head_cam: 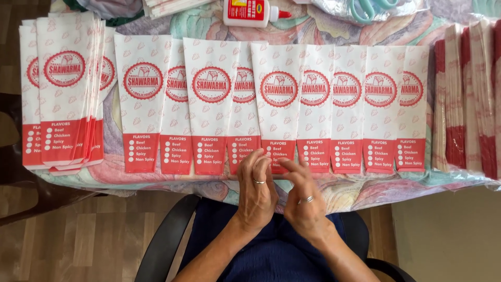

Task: Assembling paper bags by aligning them, applying glue to the edges, and stacking them in an organized manner.

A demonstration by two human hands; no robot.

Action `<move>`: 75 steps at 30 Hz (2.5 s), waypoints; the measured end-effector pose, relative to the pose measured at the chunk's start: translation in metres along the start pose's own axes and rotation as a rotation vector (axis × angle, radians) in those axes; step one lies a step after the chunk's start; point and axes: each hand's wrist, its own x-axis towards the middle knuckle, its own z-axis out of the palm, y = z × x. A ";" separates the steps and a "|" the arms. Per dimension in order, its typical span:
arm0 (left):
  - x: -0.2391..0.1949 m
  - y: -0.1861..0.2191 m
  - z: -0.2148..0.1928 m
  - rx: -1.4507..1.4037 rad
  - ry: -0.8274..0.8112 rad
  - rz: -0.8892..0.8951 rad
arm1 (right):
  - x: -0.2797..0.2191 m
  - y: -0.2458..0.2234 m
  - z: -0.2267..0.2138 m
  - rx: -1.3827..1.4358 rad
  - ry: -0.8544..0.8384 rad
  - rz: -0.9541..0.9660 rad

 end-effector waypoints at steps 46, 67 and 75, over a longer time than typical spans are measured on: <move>0.027 -0.052 -0.077 -0.060 -0.138 0.213 | 0.041 -0.012 0.002 -0.228 0.108 -0.151; 0.011 -0.076 -0.077 -0.179 -0.220 0.154 | 0.031 -0.002 0.030 -0.113 0.027 -0.222; 0.013 -0.074 -0.066 -0.127 -0.255 -0.020 | 0.037 -0.008 0.035 -0.093 0.075 -0.061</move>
